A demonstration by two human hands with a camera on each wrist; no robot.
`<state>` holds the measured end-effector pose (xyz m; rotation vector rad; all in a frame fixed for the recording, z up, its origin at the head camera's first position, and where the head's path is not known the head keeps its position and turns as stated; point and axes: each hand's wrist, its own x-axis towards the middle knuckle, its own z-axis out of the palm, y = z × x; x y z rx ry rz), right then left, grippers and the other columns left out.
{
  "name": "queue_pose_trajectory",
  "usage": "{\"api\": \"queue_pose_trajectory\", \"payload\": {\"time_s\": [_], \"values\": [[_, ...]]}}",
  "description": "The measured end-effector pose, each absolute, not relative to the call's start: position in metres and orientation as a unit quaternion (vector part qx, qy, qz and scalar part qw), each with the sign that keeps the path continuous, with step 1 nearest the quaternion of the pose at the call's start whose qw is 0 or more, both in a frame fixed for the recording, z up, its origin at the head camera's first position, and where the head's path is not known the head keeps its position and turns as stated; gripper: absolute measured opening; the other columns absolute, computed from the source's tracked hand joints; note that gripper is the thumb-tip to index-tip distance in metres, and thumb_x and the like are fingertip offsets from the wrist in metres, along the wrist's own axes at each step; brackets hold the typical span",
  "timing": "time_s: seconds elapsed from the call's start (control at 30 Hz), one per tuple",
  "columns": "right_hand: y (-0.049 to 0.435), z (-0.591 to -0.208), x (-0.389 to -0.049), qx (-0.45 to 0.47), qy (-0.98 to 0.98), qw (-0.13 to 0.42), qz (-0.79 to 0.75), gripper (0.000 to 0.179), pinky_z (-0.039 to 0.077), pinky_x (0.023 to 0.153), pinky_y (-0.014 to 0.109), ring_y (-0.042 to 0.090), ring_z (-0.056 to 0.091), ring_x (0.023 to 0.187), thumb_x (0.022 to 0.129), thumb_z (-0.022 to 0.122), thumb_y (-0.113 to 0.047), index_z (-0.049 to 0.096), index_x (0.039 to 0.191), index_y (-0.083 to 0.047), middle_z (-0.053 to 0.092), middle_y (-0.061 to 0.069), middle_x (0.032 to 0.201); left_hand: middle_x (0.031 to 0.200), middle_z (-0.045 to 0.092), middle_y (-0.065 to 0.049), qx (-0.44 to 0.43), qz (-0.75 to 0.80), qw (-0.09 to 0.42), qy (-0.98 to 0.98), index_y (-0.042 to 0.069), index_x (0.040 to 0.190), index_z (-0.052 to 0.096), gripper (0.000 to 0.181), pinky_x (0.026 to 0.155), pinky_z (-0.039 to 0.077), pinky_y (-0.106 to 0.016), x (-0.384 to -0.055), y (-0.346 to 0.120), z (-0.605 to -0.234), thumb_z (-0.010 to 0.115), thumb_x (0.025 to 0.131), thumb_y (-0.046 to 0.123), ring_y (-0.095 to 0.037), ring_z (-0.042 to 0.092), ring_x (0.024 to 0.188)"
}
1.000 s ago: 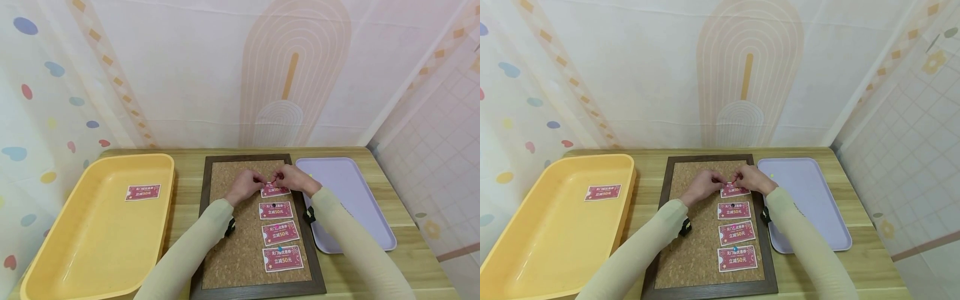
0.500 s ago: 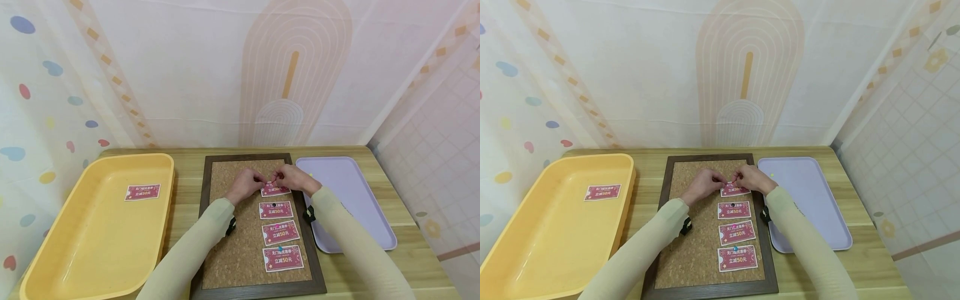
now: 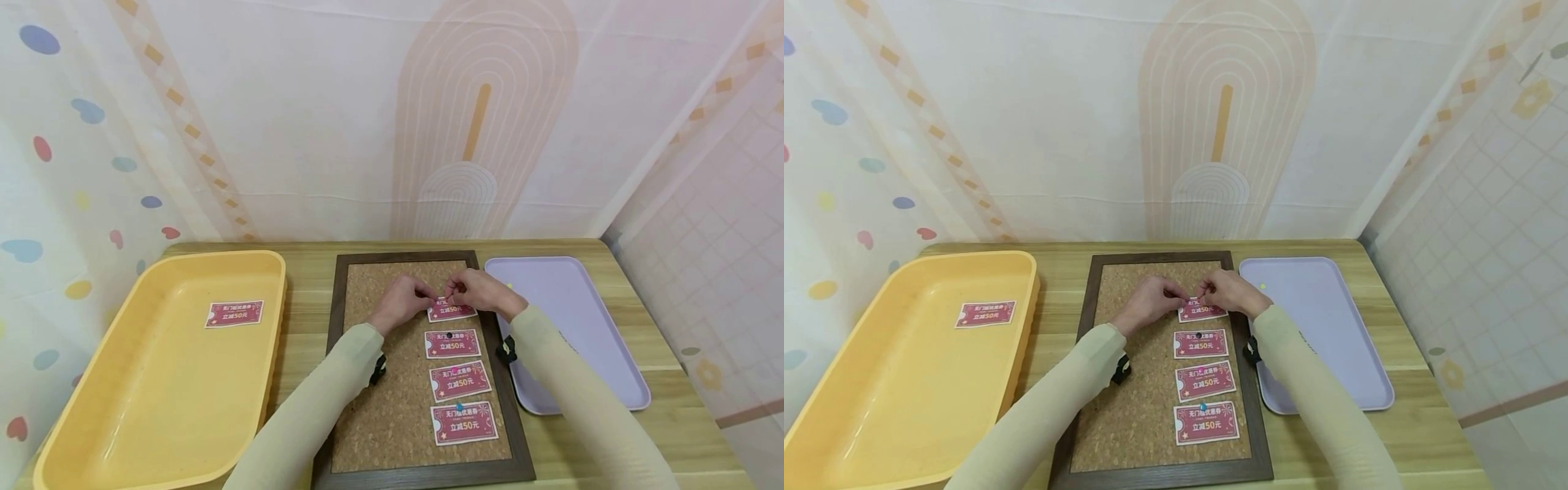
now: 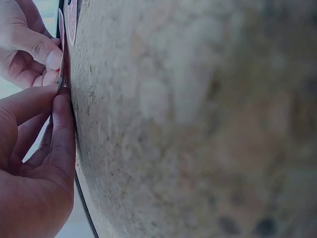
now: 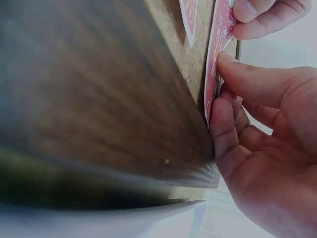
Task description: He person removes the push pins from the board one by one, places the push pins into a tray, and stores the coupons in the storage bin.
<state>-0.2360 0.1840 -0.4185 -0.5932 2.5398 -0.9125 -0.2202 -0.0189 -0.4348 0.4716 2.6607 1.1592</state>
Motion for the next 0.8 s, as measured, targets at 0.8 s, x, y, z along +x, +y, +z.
{"api": "queue_pose_trajectory", "payload": {"time_s": [0.8], "values": [[0.188,-0.4207,-0.238,-0.207,0.9,0.187,-0.336,0.007,0.048,0.067,0.029,0.014,0.057,0.071,0.098,0.067,-0.002,0.07,0.105,-0.003,0.064,0.005,0.084,0.103,0.078,-0.005,0.166,0.389,0.106,0.9,0.008,0.101,0.082,0.011,0.077,0.052,-0.028,-0.2237,-0.0177,-0.435,0.073,0.095,0.008,-0.016,0.066,0.093]]}}
